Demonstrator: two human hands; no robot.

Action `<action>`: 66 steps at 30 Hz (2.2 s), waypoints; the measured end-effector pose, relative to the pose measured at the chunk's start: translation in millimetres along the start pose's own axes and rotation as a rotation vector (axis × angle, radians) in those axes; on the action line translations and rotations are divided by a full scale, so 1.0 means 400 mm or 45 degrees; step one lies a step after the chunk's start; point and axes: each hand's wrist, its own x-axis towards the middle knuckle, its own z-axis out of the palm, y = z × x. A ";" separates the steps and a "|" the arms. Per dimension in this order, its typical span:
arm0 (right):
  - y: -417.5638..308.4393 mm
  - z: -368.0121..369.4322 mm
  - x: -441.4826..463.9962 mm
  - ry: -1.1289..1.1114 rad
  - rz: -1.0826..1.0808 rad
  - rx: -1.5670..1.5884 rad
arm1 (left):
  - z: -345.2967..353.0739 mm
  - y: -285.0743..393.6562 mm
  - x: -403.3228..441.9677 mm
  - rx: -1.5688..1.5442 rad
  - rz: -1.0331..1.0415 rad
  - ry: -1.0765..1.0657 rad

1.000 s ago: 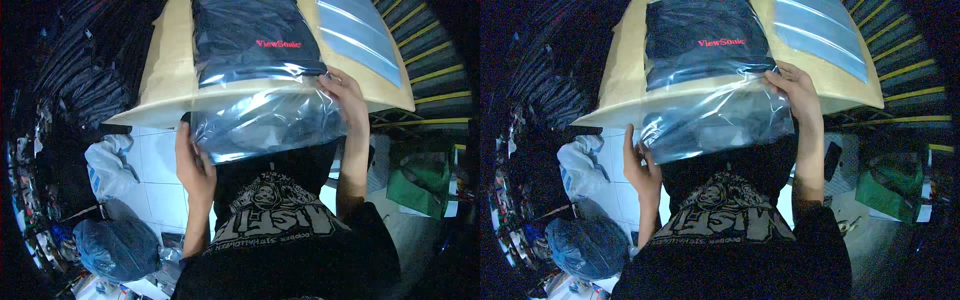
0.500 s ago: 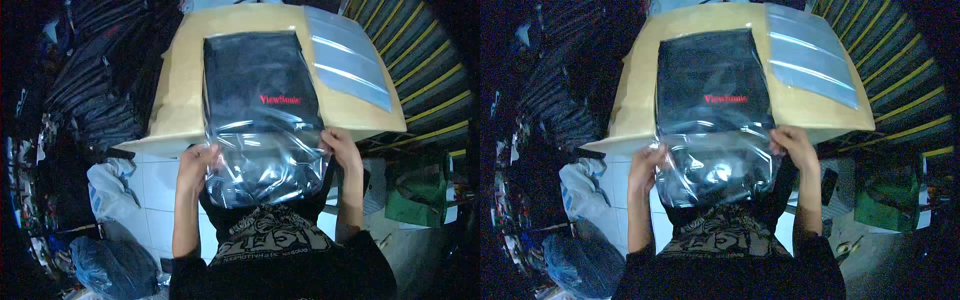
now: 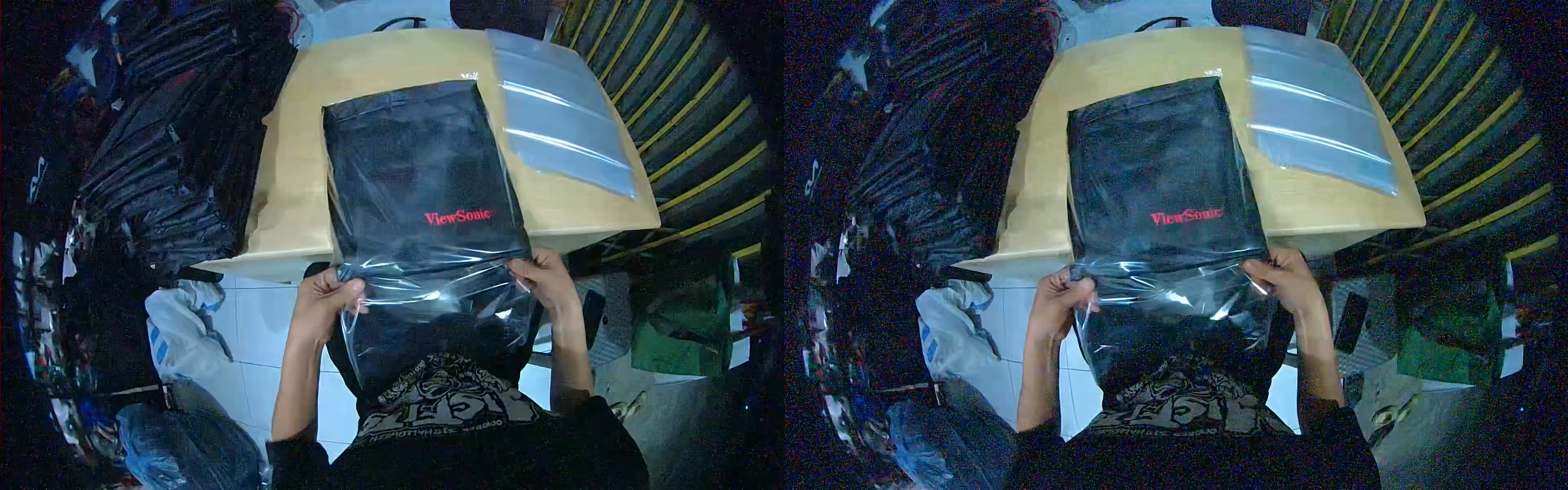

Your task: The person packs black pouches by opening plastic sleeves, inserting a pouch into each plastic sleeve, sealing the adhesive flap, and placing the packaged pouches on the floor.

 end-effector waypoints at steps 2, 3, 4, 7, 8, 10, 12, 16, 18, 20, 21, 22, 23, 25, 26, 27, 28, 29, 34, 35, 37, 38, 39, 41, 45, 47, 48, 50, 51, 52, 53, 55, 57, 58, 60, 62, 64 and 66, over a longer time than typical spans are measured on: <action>0.025 -0.010 0.005 -0.063 -0.035 0.031 | 0.004 -0.005 -0.008 -0.012 -0.003 0.016; 0.025 -0.016 0.007 -0.085 -0.029 0.007 | 0.010 0.001 -0.013 -0.007 -0.011 0.012; 0.024 -0.024 0.011 -0.108 -0.017 -0.017 | 0.013 0.002 -0.019 -0.004 -0.026 0.010; 0.003 -0.032 0.011 -0.203 -0.014 -0.076 | 0.004 0.009 -0.023 -0.209 -0.175 -0.122; 0.000 -0.039 0.011 -0.163 0.045 -0.107 | 0.000 0.001 -0.021 -0.316 -0.212 -0.138; -0.012 -0.039 0.014 -0.228 0.069 0.021 | 0.030 0.027 -0.022 -0.316 -0.237 -0.097; -0.013 -0.026 0.013 -0.212 0.097 0.054 | 0.035 0.025 -0.024 -0.279 -0.223 -0.039; 0.018 -0.012 0.013 -0.089 0.067 0.101 | 0.048 -0.008 -0.012 -0.242 -0.092 0.059; 0.025 0.001 0.013 -0.105 0.008 0.108 | 0.047 -0.014 -0.016 -0.214 -0.058 0.043; 0.032 0.018 0.008 -0.124 -0.056 0.099 | 0.035 -0.009 -0.027 -0.146 -0.063 0.033; 0.034 0.019 0.007 -0.183 -0.091 0.074 | 0.027 -0.008 -0.034 -0.124 -0.031 0.015; 0.034 0.019 0.006 -0.244 -0.126 0.047 | 0.023 -0.001 -0.041 -0.103 0.001 0.000; 0.023 0.008 -0.002 -0.302 -0.063 -0.107 | 0.021 0.012 -0.056 -0.051 -0.030 0.018; -0.010 0.008 -0.028 -0.379 -0.105 -0.315 | 0.008 0.022 -0.102 0.126 -0.020 0.044; -0.027 0.015 -0.043 -0.427 -0.131 -0.415 | 0.000 0.029 -0.138 0.217 -0.018 0.068; -0.046 0.016 -0.056 -0.526 -0.255 -0.551 | 0.008 0.066 -0.193 0.189 0.004 0.103; -0.073 0.022 -0.075 -0.626 -0.386 -0.687 | 0.016 0.110 -0.256 0.435 -0.043 0.195; -0.122 0.037 -0.108 -0.705 -0.358 -0.813 | 0.003 0.105 -0.329 0.336 -0.058 0.304; -0.279 0.219 -0.123 -1.353 -0.616 -0.344 | 0.036 0.021 -0.766 0.668 0.717 1.482; -0.289 0.248 -0.119 -1.437 -0.505 -0.292 | 0.027 0.005 -0.857 0.403 0.723 1.206; -0.305 0.341 -0.124 -1.473 -0.244 -0.293 | 0.046 -0.012 -0.948 0.038 0.632 1.059; -0.297 0.412 -0.120 -1.471 -0.082 -0.249 | 0.062 -0.006 -0.930 -0.064 0.596 1.154; -0.289 0.483 -0.114 -1.455 0.078 -0.205 | 0.053 0.007 -0.896 -0.176 0.568 1.239; -0.217 0.585 -0.053 -1.511 0.377 -0.080 | 0.068 -0.032 -0.846 -0.418 0.607 1.388; 0.021 0.743 0.076 -1.432 0.834 -0.111 | -0.137 -0.335 -0.821 -0.975 0.671 0.901; 0.168 0.815 0.150 -1.431 0.983 -0.152 | -0.218 -0.376 -0.744 -1.030 0.423 1.433; 0.246 0.795 0.197 -1.470 1.024 -0.170 | -0.258 -0.445 -0.704 -1.112 0.346 1.488; 0.328 0.753 0.221 -1.460 1.062 -0.180 | -0.329 -0.593 -0.667 -1.391 0.408 1.374; 0.335 0.754 0.202 -1.334 1.118 -0.241 | -0.355 -0.626 -0.653 -1.455 0.338 1.446; 0.337 0.743 0.193 -1.211 1.161 -0.302 | -0.370 -0.667 -0.642 -1.472 0.304 1.451; 0.359 0.729 0.198 -1.220 1.132 -0.322 | -0.389 -0.716 -0.639 -1.494 0.254 1.450; 0.400 0.725 0.233 -1.236 1.063 -0.341 | -0.417 -0.784 -0.622 -1.583 0.242 1.510; 0.409 0.754 0.210 -1.143 1.042 -0.399 | -0.427 -0.826 -0.648 -1.550 0.163 1.509; 0.409 0.773 0.188 -1.096 1.027 -0.423 | -0.425 -0.817 -0.660 -1.528 0.124 1.505; 0.449 0.819 0.150 -1.386 0.543 -0.709 | -0.408 -0.785 -0.674 -1.560 0.123 1.499; 0.521 0.883 0.115 -1.640 -0.154 -1.005 | -0.393 -0.749 -0.683 -1.439 0.092 1.579; 0.562 0.949 0.086 -1.555 -0.807 -1.297 | -0.388 -0.748 -0.699 -1.281 0.160 1.679; 0.633 0.996 0.089 -1.494 -1.077 -1.239 | -0.355 -0.667 -0.746 -1.303 0.218 1.690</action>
